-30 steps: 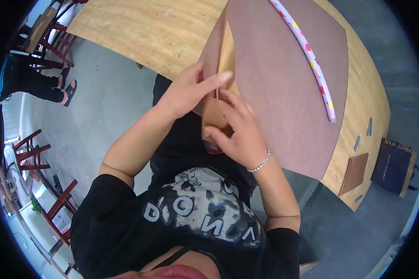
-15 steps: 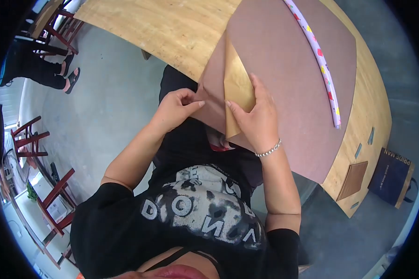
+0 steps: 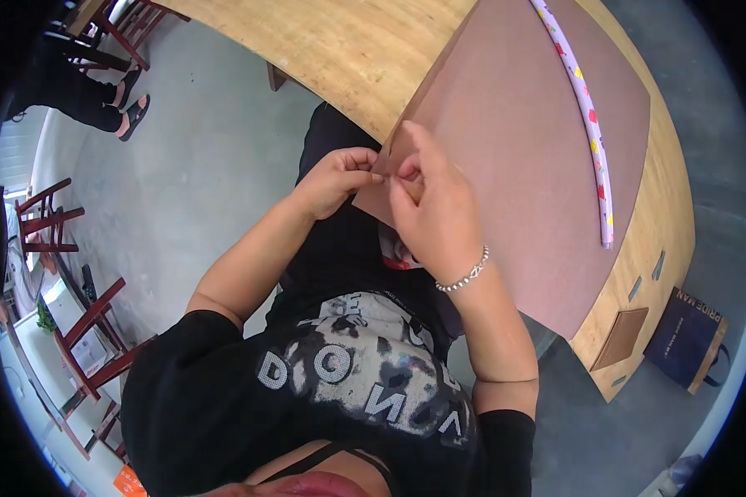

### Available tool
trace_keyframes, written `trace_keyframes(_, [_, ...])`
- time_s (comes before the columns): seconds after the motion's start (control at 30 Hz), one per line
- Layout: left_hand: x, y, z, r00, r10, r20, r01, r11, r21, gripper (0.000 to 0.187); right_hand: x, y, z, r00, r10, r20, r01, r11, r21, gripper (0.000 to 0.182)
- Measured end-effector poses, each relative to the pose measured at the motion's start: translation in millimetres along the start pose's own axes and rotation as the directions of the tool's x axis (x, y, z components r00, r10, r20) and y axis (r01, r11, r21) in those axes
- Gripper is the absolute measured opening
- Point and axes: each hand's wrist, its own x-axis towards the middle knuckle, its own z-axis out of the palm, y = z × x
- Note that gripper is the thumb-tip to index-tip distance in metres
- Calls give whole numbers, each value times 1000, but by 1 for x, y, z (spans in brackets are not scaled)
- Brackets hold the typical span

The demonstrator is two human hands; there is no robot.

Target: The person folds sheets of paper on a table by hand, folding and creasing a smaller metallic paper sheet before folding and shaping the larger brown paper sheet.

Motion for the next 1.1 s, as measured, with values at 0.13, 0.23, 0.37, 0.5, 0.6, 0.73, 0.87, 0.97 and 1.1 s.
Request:
trace_keyframes(0.13, [-13,10,11,999,42,-11,-43,993,-114,20,0,-11,10,961,-130,244,137,990,-13,56])
trace_keyframes(0.23, [-16,8,3,996,22,88,-16,997,-72,33,-11,7,18,947,-284,146,288,958,-1,57])
trace_keyframes(0.37, [-17,7,11,988,28,155,-15,997,-82,53,-19,28,3,940,-340,-23,320,904,-282,64])
trace_keyframes(0.5, [-19,6,11,978,51,203,26,933,-359,59,-31,37,-13,987,-148,-63,80,788,-610,82])
trace_keyframes(0.6, [-12,0,-4,967,48,250,48,930,-364,62,-39,69,-29,986,-21,-164,-89,771,-631,88])
trace_keyframes(0.73, [-15,13,-2,976,-56,211,138,907,-397,60,-39,107,-54,960,102,-263,-248,748,-616,84])
trace_keyframes(0.87, [-12,11,11,990,-90,113,123,936,-330,77,-41,113,-45,990,81,-113,-130,831,-541,75])
trace_keyframes(0.97, [-17,17,23,996,-71,49,82,949,-304,70,-47,88,-19,995,-73,68,98,837,-538,83])
trace_keyframes(1.1, [-17,19,23,996,-93,-10,88,971,-221,60,-37,53,-7,977,-111,183,178,899,-399,87])
